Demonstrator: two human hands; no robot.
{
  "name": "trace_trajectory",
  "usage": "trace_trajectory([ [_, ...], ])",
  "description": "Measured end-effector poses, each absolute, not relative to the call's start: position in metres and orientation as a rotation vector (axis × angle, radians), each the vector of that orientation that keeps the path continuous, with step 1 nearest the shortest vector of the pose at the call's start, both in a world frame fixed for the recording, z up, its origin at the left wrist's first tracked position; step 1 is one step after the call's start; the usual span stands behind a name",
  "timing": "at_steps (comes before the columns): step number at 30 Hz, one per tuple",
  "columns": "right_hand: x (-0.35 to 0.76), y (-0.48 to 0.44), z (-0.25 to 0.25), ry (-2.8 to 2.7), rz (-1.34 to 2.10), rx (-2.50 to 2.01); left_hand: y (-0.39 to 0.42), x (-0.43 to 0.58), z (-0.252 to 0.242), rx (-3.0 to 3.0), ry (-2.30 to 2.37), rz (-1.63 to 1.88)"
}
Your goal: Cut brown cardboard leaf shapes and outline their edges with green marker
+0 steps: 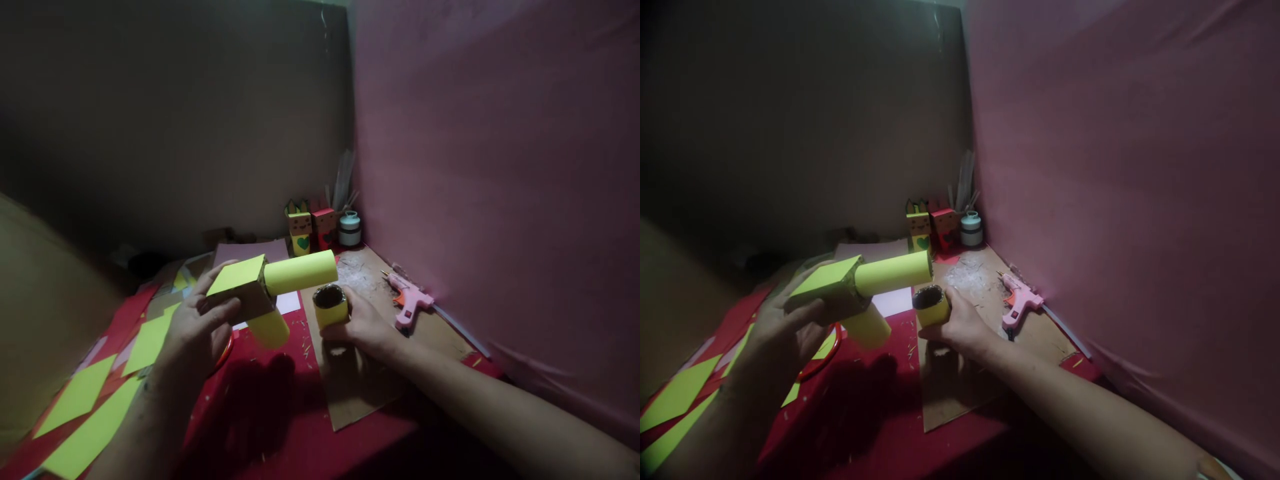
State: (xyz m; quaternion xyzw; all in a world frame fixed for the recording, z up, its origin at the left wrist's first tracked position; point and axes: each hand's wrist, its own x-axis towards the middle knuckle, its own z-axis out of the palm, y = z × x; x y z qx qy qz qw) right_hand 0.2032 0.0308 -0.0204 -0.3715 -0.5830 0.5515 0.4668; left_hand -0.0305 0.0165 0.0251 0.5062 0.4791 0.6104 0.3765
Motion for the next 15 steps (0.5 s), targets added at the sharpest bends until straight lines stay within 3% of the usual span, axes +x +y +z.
trace_trajectory([
  [15,0.204,0.055,-0.054,-1.550,1.248,-0.868,0.021,-0.021,0.015,1.280,1.223,1.428],
])
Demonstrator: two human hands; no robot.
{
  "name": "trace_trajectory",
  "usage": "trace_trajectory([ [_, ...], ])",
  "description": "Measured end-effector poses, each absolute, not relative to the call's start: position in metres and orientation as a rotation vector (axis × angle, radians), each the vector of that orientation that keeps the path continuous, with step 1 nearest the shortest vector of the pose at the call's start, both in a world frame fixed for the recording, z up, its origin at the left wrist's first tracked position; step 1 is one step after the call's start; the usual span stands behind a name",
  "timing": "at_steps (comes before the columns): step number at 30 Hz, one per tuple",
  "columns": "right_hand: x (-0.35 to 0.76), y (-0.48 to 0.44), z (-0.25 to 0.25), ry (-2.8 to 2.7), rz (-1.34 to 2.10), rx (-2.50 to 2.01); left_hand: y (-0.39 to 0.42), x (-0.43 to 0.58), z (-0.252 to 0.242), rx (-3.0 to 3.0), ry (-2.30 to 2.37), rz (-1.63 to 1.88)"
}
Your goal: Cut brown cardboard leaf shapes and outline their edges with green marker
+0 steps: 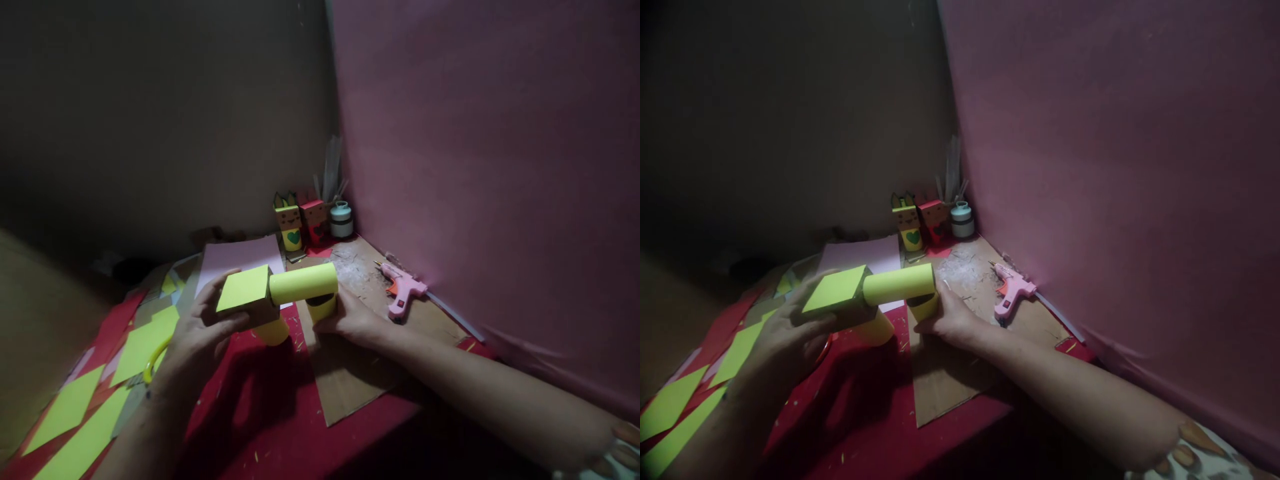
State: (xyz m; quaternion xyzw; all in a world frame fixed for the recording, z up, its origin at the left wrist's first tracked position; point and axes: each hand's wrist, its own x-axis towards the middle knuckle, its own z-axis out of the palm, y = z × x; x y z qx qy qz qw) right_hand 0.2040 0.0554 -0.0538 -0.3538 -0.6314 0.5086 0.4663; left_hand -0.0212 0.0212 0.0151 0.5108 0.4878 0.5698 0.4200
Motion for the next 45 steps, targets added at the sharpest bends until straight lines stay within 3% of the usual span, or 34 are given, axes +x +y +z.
trace_trajectory([
  [33,0.207,0.054,-0.055,-1.602,1.195,-0.776,0.029,-0.032,0.007,1.526,1.468,1.238],
  [45,0.210,0.046,-0.046,-1.563,1.181,-0.848,0.043,-0.029,0.003,1.458,1.135,1.273],
])
